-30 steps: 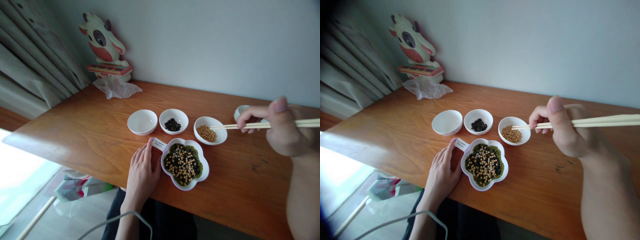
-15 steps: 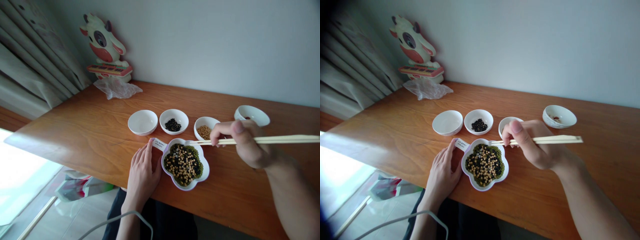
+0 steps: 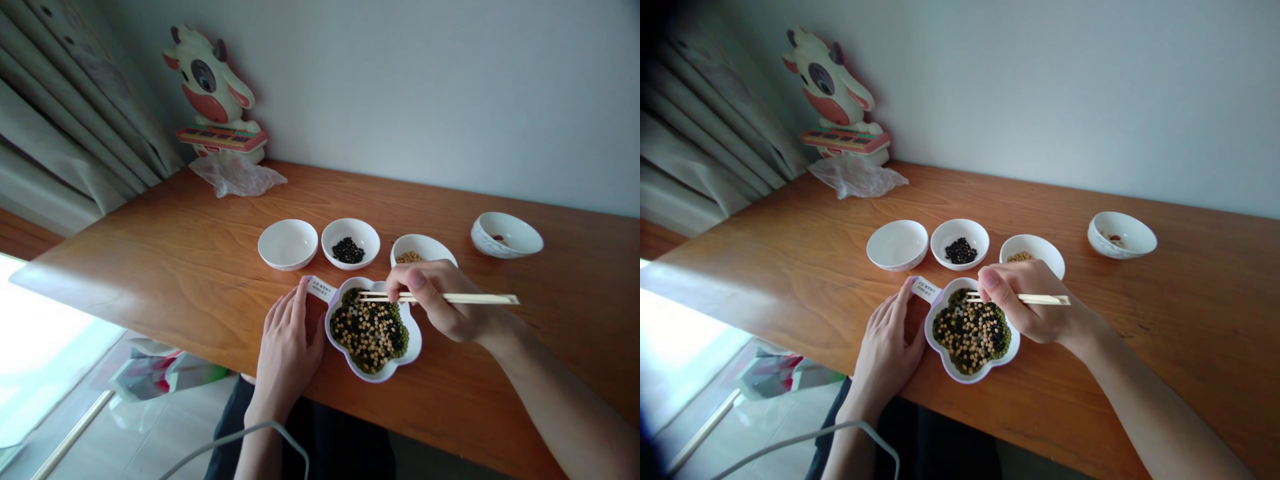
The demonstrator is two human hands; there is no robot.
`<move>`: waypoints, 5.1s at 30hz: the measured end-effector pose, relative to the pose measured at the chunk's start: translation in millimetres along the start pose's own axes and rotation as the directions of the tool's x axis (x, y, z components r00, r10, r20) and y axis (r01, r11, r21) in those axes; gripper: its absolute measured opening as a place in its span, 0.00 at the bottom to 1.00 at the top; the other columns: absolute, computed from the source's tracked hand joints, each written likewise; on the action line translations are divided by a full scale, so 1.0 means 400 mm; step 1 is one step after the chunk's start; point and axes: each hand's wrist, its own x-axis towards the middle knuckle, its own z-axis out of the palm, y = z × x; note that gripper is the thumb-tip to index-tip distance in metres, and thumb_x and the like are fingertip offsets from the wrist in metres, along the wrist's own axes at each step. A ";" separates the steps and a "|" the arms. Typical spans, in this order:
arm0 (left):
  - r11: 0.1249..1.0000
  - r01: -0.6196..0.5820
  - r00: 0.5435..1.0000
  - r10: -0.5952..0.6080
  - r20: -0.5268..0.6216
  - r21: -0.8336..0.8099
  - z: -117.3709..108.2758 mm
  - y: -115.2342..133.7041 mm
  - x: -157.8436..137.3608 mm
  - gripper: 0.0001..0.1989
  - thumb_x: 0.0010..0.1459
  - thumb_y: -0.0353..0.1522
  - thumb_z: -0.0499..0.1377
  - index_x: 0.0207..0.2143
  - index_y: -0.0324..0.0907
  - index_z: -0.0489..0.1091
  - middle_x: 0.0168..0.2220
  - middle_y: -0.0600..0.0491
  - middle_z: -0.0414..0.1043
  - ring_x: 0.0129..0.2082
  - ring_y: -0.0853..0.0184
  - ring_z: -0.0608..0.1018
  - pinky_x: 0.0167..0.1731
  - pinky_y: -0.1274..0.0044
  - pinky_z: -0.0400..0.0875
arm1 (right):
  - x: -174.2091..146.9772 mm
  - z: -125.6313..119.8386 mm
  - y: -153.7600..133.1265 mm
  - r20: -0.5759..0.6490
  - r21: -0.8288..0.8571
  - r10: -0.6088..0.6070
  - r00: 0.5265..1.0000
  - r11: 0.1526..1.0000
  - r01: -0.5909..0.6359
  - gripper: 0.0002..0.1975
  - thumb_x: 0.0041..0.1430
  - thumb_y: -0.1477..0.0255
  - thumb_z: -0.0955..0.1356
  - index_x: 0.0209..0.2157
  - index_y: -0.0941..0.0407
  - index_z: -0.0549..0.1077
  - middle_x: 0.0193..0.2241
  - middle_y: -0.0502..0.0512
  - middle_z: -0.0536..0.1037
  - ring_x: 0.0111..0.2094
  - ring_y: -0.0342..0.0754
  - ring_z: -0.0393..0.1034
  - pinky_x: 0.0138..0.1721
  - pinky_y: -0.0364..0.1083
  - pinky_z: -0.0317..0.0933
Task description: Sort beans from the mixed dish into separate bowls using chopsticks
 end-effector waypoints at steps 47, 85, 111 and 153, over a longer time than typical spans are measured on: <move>1.000 -0.004 1.000 0.004 -0.001 0.000 0.002 -0.001 0.000 0.38 0.67 0.36 0.59 0.75 0.42 0.48 0.64 0.40 0.70 0.64 0.50 0.73 0.64 0.55 0.68 | 0.000 0.011 0.011 -0.012 0.020 -0.004 1.000 1.000 0.004 0.33 0.77 0.53 0.51 0.31 0.57 0.75 0.27 0.54 0.76 0.28 0.45 0.67 0.33 0.47 0.57; 1.000 -0.004 1.000 0.004 0.002 0.010 0.003 -0.004 -0.001 0.39 0.67 0.36 0.60 0.75 0.41 0.48 0.64 0.40 0.70 0.64 0.51 0.72 0.65 0.55 0.68 | 0.002 0.017 0.010 -0.023 -0.005 0.021 1.000 1.000 -0.021 0.34 0.77 0.52 0.51 0.30 0.56 0.75 0.25 0.53 0.76 0.27 0.44 0.67 0.33 0.48 0.57; 1.000 -0.001 1.000 0.001 0.013 0.008 0.001 -0.002 -0.001 0.39 0.67 0.37 0.59 0.75 0.42 0.47 0.65 0.40 0.70 0.65 0.50 0.71 0.66 0.55 0.66 | 0.000 -0.003 0.000 -0.032 0.013 0.030 0.999 0.999 -0.029 0.34 0.78 0.53 0.52 0.30 0.57 0.75 0.25 0.52 0.75 0.27 0.42 0.68 0.32 0.45 0.59; 1.000 0.000 1.000 0.000 0.004 0.000 0.001 -0.001 0.000 0.38 0.67 0.35 0.59 0.75 0.43 0.48 0.64 0.40 0.70 0.65 0.50 0.72 0.65 0.55 0.67 | -0.075 -0.174 -0.002 -0.232 0.026 0.127 0.964 0.992 -0.125 0.42 0.73 0.43 0.47 0.28 0.53 0.79 0.24 0.59 0.76 0.27 0.50 0.69 0.30 0.52 0.59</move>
